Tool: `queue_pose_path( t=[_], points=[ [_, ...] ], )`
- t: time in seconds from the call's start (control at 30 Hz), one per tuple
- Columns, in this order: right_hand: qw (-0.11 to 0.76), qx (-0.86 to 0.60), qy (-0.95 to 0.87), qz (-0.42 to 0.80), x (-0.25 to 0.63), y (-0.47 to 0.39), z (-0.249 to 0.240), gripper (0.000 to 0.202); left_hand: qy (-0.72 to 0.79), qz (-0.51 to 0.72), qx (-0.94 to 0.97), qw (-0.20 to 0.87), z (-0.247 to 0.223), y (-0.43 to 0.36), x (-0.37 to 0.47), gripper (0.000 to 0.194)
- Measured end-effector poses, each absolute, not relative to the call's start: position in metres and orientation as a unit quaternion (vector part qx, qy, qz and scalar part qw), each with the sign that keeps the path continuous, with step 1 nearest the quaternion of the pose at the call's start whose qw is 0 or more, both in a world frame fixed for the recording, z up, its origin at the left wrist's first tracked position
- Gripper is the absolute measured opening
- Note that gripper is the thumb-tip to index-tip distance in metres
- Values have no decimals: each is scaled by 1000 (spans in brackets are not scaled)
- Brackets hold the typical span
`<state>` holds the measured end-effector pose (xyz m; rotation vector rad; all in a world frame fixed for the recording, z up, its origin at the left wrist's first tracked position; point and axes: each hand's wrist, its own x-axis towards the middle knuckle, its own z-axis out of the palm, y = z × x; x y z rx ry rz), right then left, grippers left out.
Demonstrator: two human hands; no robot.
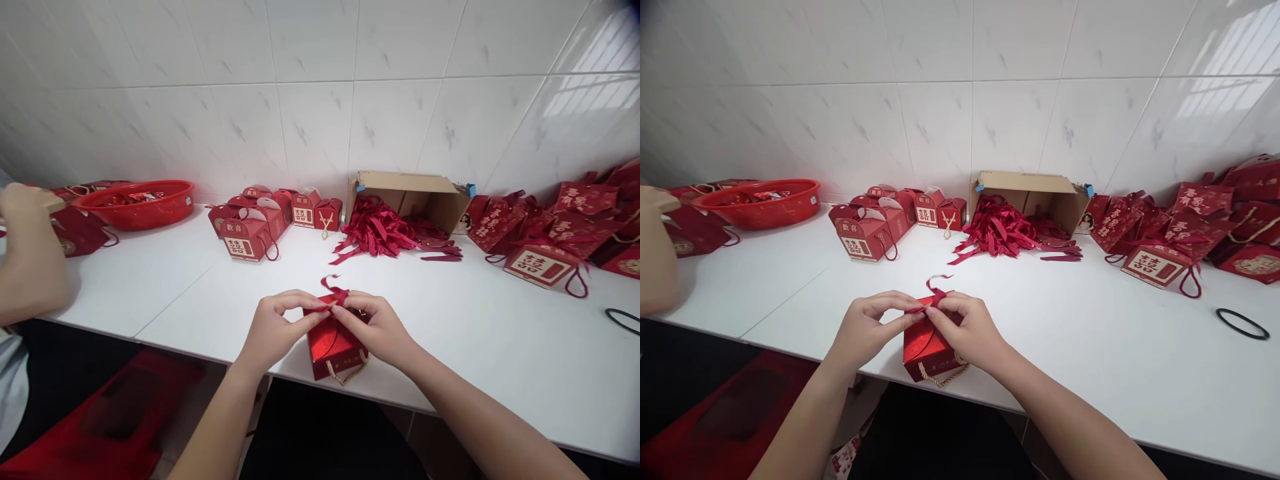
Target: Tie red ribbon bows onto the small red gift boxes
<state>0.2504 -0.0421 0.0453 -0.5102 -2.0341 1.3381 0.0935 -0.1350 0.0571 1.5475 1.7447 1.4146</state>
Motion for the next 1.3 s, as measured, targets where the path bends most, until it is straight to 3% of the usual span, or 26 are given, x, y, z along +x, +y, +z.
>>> queue_pose_path(
  t=[0.07, 0.17, 0.37, 0.57, 0.8, 0.97, 1.17, 1.3],
  points=[
    [346, -208, -735, 545, 249, -43, 41, 14, 619, 530, 542, 205, 51, -138, 96, 10],
    [382, -212, -696, 570, 247, -44, 37, 22, 608, 531, 551, 211, 47, -139, 102, 8],
    [401, -209, -758, 469, 247, -45, 37, 6, 609, 527, 567, 172, 41, -139, 113, 4],
    [410, -201, -816, 355, 252, -43, 38, 14, 623, 528, 563, 129, 39, -135, 112, 9],
    [377, -239, -835, 322, 255, -41, 36, 16, 627, 524, 565, 115, 43, -135, 111, 12],
    [371, -266, -789, 412, 250, -43, 33, 13, 636, 527, 552, 111, 42, -135, 112, 13],
    [279, -273, -700, 598, 248, -44, 34, 22, 629, 552, 535, 117, 37, -131, 113, 14],
    [293, -255, -649, 654, 247, -44, 32, 22, 619, 557, 542, 113, 38, -128, 111, 6]
  ],
)
